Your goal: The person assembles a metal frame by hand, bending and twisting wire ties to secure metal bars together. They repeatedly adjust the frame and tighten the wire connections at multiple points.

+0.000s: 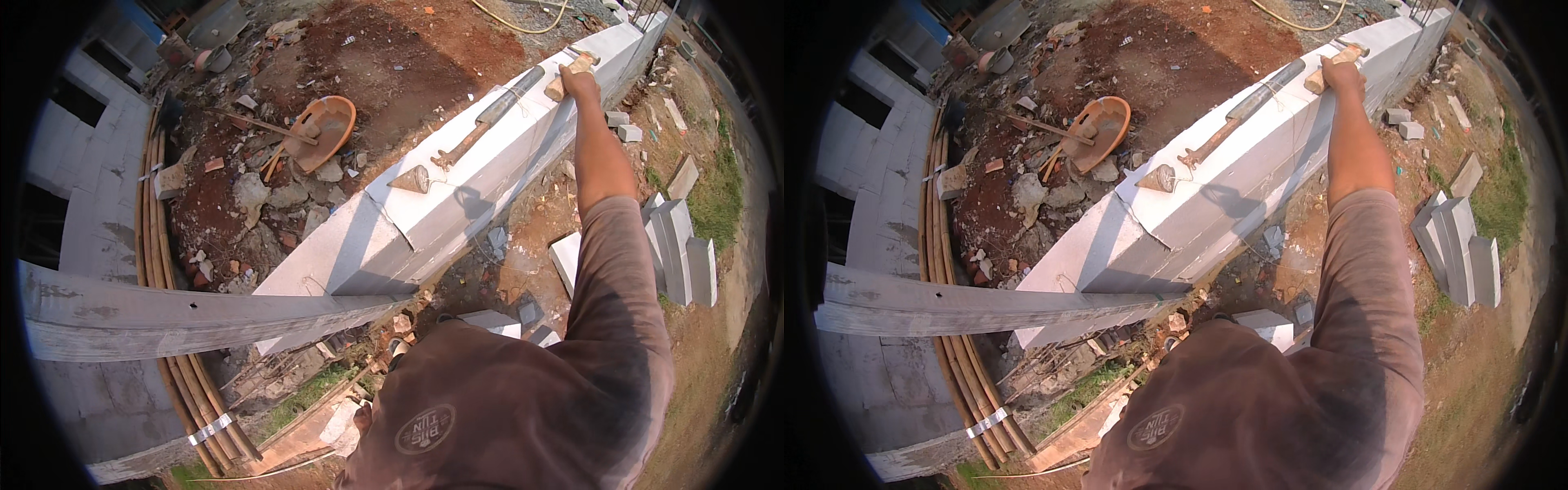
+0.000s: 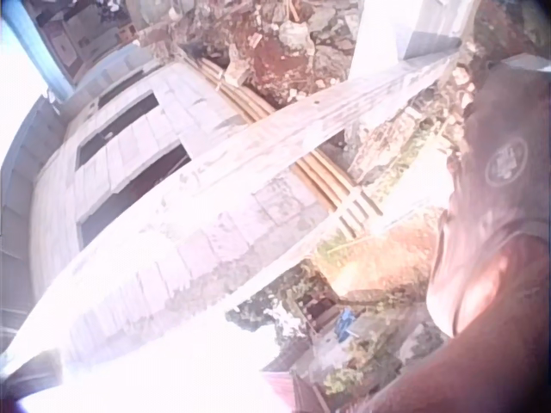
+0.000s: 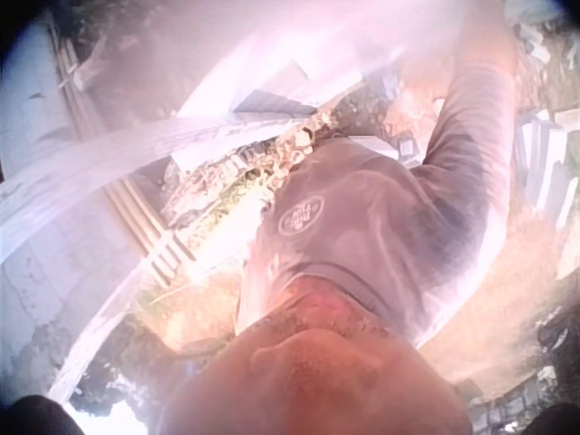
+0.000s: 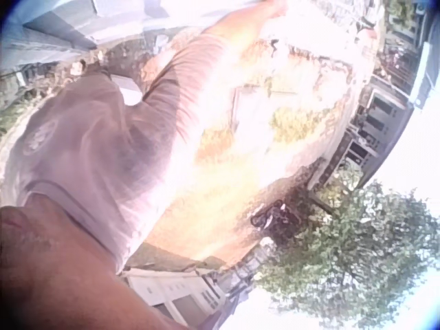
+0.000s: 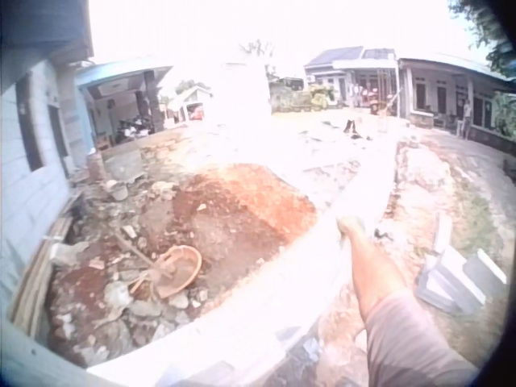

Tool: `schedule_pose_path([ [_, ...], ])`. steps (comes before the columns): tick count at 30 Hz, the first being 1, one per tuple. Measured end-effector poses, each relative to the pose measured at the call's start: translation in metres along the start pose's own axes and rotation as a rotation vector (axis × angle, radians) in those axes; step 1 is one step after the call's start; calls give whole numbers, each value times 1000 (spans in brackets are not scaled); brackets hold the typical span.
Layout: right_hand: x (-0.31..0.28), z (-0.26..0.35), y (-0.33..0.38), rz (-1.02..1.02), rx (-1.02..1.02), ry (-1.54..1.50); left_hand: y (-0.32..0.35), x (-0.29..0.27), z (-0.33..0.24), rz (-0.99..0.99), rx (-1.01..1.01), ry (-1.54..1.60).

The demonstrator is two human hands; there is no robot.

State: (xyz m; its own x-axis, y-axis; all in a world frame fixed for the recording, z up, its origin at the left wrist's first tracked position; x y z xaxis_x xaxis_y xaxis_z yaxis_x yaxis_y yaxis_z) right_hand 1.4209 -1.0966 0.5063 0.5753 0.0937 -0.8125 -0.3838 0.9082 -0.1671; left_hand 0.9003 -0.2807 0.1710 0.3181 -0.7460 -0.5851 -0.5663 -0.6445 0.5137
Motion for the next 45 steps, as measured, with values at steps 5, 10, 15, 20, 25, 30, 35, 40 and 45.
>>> schedule_pose_path([
  [5,-69,22,65,-213,-294,-335,-10,16,-10,41,8,13],
  [10,-74,46,160,-72,-669,-459,-26,22,-17,101,58,43],
  [15,-59,61,180,-37,-776,-265,-33,25,-44,264,177,335],
  [20,-69,90,249,271,-970,-286,-56,35,-16,143,111,33],
  [25,-78,103,349,420,-1407,-317,-90,39,87,284,438,93],
  [30,-73,97,365,470,-1440,-228,-48,51,102,-294,1082,-611],
  [35,-82,95,388,400,-1510,-159,10,45,58,-820,1195,-1377],
  [40,-73,91,391,487,-1413,-283,5,16,78,-474,592,-498],
  [45,-113,51,387,735,-1101,-622,13,-9,14,-210,164,-95],
])
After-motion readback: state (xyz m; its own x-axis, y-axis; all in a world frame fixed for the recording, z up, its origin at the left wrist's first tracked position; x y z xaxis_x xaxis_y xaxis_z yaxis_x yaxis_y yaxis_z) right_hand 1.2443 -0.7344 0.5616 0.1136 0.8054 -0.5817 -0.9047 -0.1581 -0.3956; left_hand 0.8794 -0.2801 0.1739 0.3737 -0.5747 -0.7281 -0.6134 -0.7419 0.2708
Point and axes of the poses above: each hand's wrist, its own y-axis away from the middle knuckle, its own x-axis out of the palm, z = x × y, the point moved 5 cm from there along -y, towards the middle knuckle, and after that the axes turned 8 degrees about -z, right-handed, at the moved point
